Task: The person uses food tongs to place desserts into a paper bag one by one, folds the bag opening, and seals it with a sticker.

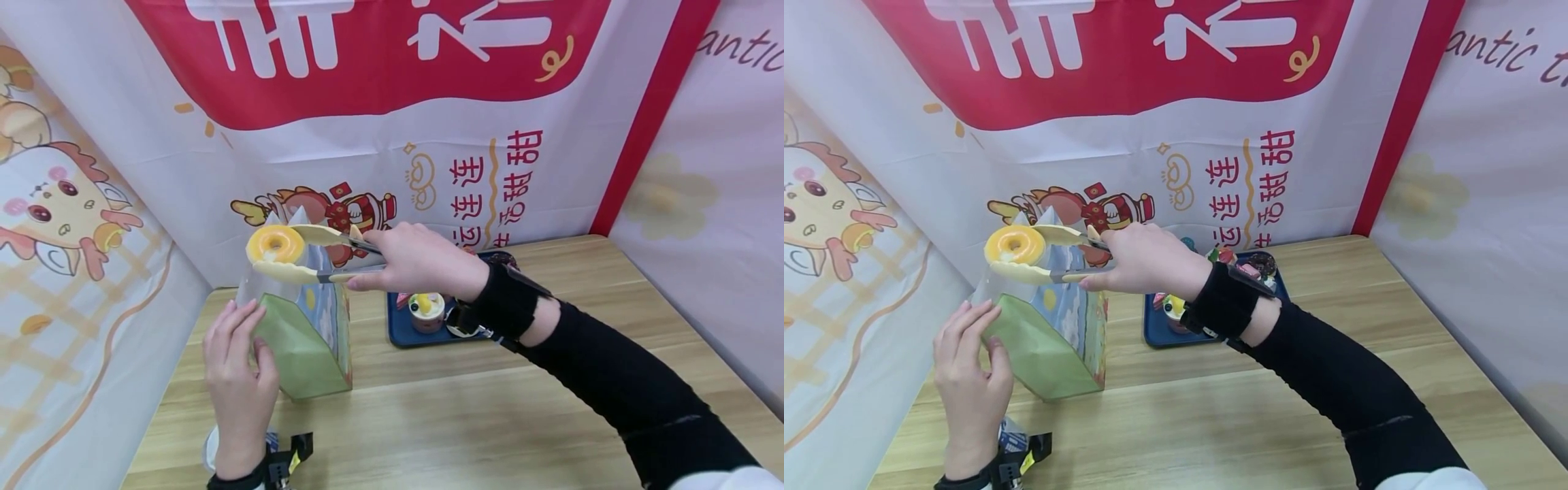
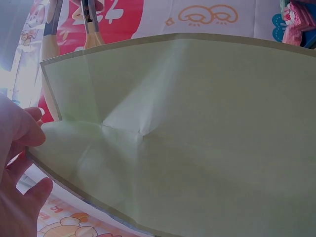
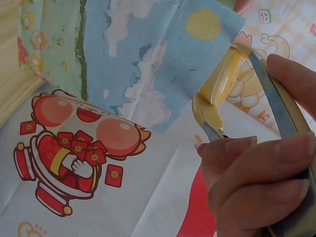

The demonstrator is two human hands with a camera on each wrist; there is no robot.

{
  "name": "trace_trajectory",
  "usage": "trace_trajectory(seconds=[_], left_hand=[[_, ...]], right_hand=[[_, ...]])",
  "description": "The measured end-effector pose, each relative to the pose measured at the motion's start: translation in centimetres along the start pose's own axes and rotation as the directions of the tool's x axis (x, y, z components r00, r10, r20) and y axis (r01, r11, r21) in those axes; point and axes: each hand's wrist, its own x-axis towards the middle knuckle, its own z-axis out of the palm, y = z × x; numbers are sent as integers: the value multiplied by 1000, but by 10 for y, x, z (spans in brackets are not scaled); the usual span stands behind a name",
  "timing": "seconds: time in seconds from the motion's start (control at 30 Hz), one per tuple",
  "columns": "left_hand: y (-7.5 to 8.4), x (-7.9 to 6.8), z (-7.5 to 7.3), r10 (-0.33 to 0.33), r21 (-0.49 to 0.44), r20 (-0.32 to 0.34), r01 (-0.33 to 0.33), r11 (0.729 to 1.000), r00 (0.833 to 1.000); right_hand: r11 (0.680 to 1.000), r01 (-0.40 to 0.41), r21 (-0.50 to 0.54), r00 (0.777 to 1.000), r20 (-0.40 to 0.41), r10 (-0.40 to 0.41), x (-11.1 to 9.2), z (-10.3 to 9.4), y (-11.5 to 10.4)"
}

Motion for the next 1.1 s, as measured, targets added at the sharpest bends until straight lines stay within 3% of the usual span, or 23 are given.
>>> trace_trajectory(seconds=[0.73, 1.1], left_hand=[[-1, 0, 3, 9, -11, -3, -9, 1000, 1000], [-2, 0, 4, 14, -17, -5, -14, 1000, 1000]], right_hand=[[999, -8, -37, 999, -47, 6, -5, -2, 7], [997, -29, -72, 993, -114, 21, -24, -8, 21]])
